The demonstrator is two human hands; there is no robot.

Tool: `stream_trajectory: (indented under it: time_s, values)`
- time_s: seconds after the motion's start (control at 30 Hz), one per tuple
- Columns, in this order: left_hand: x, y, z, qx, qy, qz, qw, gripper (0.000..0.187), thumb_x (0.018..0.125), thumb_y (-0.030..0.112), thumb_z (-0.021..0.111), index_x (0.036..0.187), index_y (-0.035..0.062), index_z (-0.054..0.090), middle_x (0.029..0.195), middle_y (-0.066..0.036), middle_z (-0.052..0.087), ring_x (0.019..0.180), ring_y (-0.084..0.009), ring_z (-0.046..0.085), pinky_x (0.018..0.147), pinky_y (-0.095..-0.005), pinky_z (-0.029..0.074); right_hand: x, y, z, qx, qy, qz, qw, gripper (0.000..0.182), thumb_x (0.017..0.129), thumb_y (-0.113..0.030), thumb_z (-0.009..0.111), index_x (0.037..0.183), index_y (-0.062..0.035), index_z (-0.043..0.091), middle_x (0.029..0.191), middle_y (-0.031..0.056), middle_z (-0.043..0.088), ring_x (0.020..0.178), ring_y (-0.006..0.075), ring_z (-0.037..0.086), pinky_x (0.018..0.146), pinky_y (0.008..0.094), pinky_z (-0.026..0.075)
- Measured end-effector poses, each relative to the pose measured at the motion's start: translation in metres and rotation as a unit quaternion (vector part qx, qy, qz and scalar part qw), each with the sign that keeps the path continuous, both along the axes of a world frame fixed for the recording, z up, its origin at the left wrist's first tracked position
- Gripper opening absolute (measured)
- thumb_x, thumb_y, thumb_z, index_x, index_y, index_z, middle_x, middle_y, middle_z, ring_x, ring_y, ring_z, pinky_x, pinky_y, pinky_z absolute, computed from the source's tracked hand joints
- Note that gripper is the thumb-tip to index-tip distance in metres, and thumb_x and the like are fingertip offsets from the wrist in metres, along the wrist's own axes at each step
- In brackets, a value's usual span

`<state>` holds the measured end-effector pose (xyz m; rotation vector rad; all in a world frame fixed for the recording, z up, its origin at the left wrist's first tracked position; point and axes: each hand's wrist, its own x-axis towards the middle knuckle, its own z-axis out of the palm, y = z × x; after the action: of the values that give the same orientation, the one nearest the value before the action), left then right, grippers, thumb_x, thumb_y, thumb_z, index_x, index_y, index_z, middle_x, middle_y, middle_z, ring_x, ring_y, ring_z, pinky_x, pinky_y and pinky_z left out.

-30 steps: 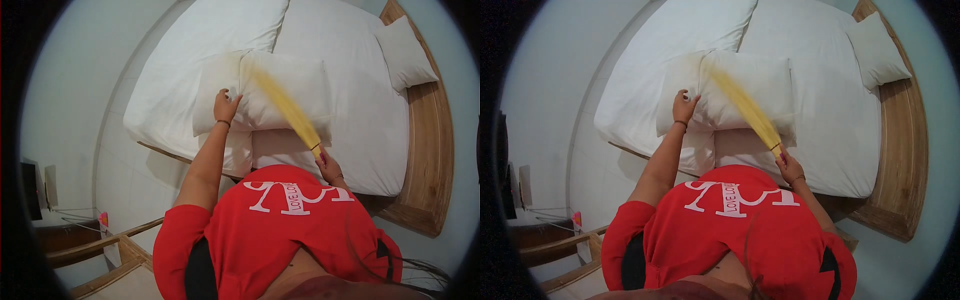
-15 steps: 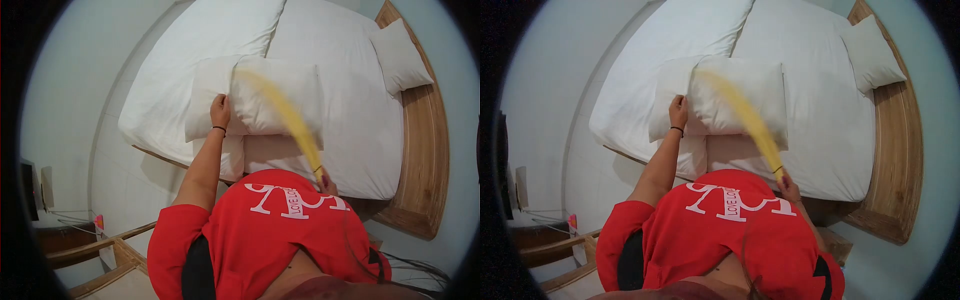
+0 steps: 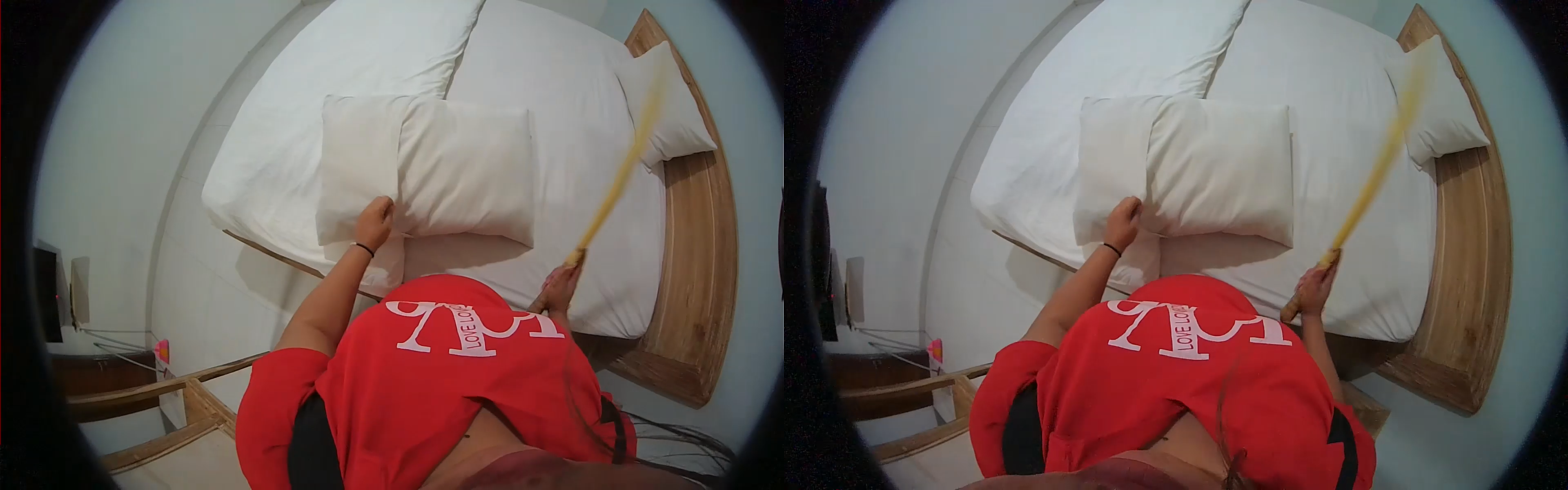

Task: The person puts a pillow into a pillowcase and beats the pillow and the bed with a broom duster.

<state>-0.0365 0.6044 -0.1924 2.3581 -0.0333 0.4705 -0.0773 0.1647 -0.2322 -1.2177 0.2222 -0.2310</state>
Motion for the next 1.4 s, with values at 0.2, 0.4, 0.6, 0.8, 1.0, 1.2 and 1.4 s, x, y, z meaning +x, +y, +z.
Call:
stream_trajectory:
  time_s: [0.2, 0.4, 0.6, 0.8, 1.0, 1.2, 1.4]
  values:
    - [0.003, 0.005, 0.021, -0.022, 0.015, -0.007, 1.0, 0.011, 0.083, 0.014, 0.055, 0.089, 0.0048, 0.057, 0.086, -0.016, 0.058, 0.081, -0.0353, 0.055, 0.07, -0.0418, 0.044, 0.04, 0.064, 0.009, -0.442, 0.16, 0.138, 0.872, 0.066, 0.084, -0.027, 0.063, 0.14, -0.0234, 0.029, 0.084, 0.0107, 0.062, 0.07, 0.0168, 0.061, 0.059, 0.0304, 0.05]
    - [0.025, 0.088, -0.006, 0.079, -0.092, 0.133, 0.984, 0.043, 0.082, 0.024, 0.061, 0.12, 0.0065, 0.05, 0.119, -0.021, 0.051, 0.108, -0.0383, 0.049, 0.089, -0.0415, 0.041, 0.027, 0.127, 0.005, -0.351, -0.013, 0.14, 0.926, 0.068, 0.083, -0.021, 0.063, 0.141, -0.0228, 0.027, 0.085, 0.012, 0.063, 0.081, 0.0186, 0.061, 0.066, 0.0311, 0.05]
    - [0.015, 0.173, -0.065, -0.209, 0.152, 0.241, 0.936, 0.096, 0.07, 0.038, 0.074, 0.14, 0.002, 0.02, 0.135, -0.024, 0.037, 0.126, -0.0348, 0.037, 0.102, -0.0391, 0.033, -0.001, 0.163, 0.009, -0.522, 0.194, 0.133, 0.82, 0.071, 0.081, -0.028, 0.063, 0.141, -0.0205, 0.026, 0.095, 0.0168, 0.065, 0.09, 0.0342, 0.062, 0.076, 0.0401, 0.05]
    - [0.015, 0.2, -0.1, -0.283, 0.218, 0.047, 0.933, 0.109, 0.064, 0.034, 0.08, 0.143, 0.0037, 0.011, 0.134, -0.023, 0.04, 0.122, -0.0321, 0.042, 0.1, -0.0378, 0.036, -0.032, 0.208, 0.064, -0.462, 0.063, 0.147, 0.872, 0.078, 0.078, -0.023, 0.068, 0.142, -0.0254, 0.024, 0.099, 0.0181, 0.062, 0.088, 0.0296, 0.062, 0.077, 0.0362, 0.049]
    - [0.032, 0.194, -0.091, -0.24, 0.287, 0.036, 0.927, 0.118, 0.063, 0.035, 0.08, 0.143, 0.0067, -0.001, 0.135, -0.024, 0.038, 0.123, -0.0346, 0.041, 0.101, -0.0385, 0.036, -0.032, 0.217, 0.058, -0.58, 0.064, 0.126, 0.802, 0.075, 0.078, -0.025, 0.067, 0.141, -0.0266, 0.027, 0.093, 0.0164, 0.061, 0.081, 0.0302, 0.061, 0.075, 0.0366, 0.049]
    - [0.035, 0.207, -0.116, -0.228, 0.289, 0.001, 0.93, 0.125, 0.061, 0.039, 0.081, 0.143, 0.0083, -0.007, 0.137, -0.026, 0.034, 0.126, -0.0371, 0.036, 0.103, -0.0389, 0.033, -0.042, 0.214, 0.051, -0.44, 0.202, -0.006, 0.875, 0.077, 0.079, -0.027, 0.067, 0.142, -0.0265, 0.023, 0.113, 0.0183, 0.058, 0.104, 0.0337, 0.057, 0.086, 0.0404, 0.046]
    - [0.038, 0.208, -0.1, -0.236, 0.298, -0.016, 0.925, 0.12, 0.065, 0.04, 0.079, 0.143, 0.0042, -0.005, 0.141, -0.024, 0.027, 0.129, -0.0333, 0.03, 0.105, -0.0367, 0.028, -0.066, 0.206, 0.035, -0.52, 0.184, -0.027, 0.834, 0.074, 0.081, -0.027, 0.065, 0.141, -0.0264, 0.024, 0.116, 0.0191, 0.056, 0.101, 0.0338, 0.058, 0.083, 0.0402, 0.047]
